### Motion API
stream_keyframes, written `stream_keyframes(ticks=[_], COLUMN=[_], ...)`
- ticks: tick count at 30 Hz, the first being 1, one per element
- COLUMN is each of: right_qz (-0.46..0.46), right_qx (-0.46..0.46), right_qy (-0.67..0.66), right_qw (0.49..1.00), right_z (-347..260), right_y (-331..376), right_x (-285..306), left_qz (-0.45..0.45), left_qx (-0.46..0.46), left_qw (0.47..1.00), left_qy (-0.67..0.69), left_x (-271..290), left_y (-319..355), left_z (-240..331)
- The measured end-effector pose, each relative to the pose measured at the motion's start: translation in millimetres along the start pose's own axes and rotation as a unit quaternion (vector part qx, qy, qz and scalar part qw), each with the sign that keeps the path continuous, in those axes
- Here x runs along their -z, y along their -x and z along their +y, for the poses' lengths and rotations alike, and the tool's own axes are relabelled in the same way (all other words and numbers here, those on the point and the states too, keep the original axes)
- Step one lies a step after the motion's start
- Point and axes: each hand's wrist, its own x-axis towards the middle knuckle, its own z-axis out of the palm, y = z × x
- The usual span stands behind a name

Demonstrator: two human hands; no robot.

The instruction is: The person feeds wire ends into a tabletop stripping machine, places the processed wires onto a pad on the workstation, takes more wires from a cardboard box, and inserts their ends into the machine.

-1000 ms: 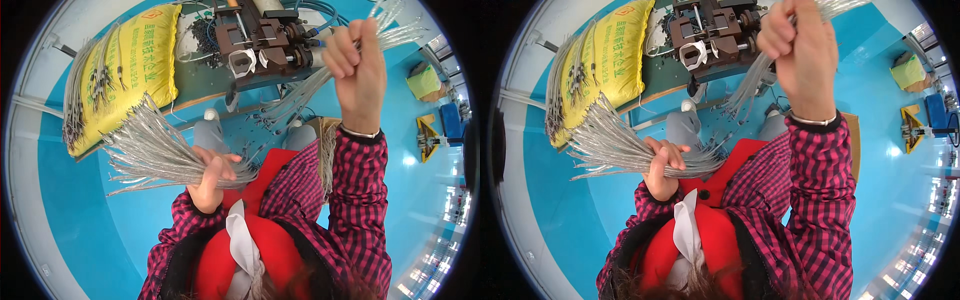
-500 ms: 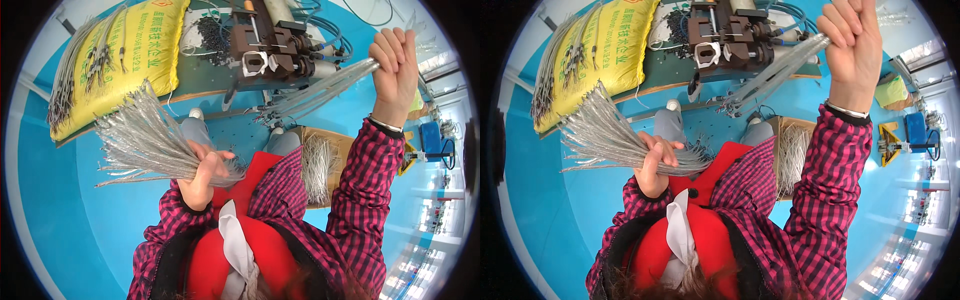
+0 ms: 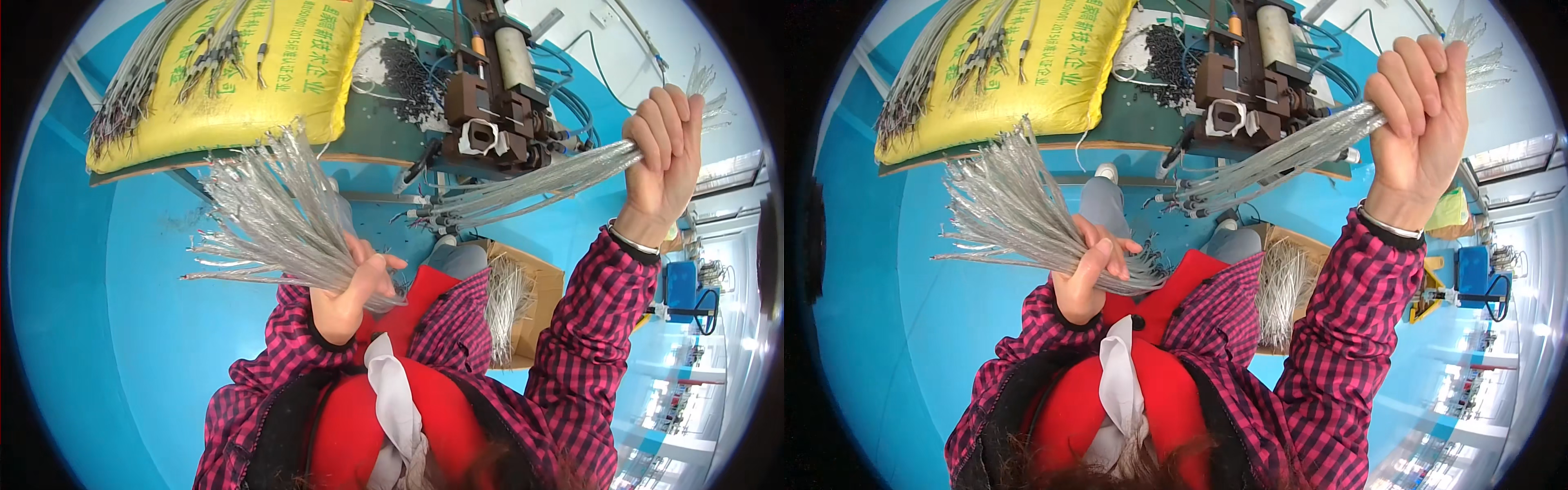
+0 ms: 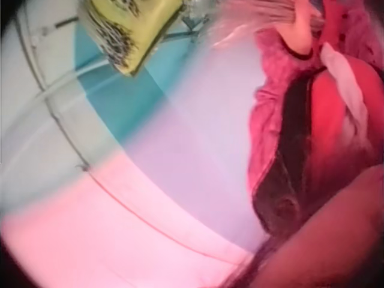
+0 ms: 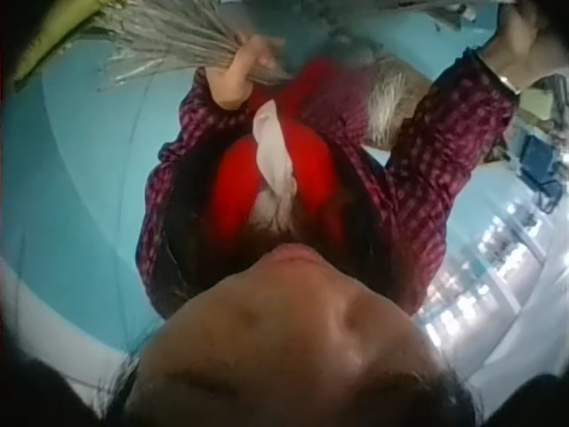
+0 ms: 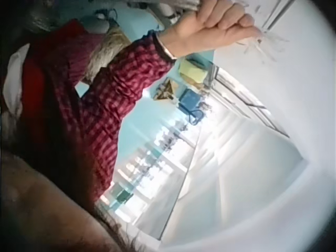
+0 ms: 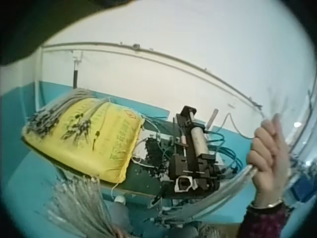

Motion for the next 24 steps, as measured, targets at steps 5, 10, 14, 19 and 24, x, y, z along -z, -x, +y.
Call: stream_keyframes(ticks=[5, 10, 14, 19, 24], right_qz=[0.053, 0.099, 0.077, 0.072, 0.203], right_qx=[-0.013, -0.039, -0.089, -0.043, -0.013], right_qy=[0.002, 0.053, 0.056, 0.041, 0.122], right_qw=[0.999, 0.993, 0.991, 0.996, 0.971], right_z=[27, 56, 81, 108, 158], right_y=[-36, -77, -109, -188, -283], right_x=[-17, -64, -93, -108, -92], left_qz=[0.019, 0.019, 0.031, 0.058, 0.024], left_qx=[-0.006, -0.015, -0.025, -0.02, -0.024], left_qw=[0.999, 0.995, 0.994, 0.984, 0.982], left_qy=[0.032, 0.096, 0.104, 0.169, 0.184], left_x=[8, 15, 20, 21, 31], left_y=[7, 20, 34, 41, 34], left_z=[2, 4, 10, 19, 22])
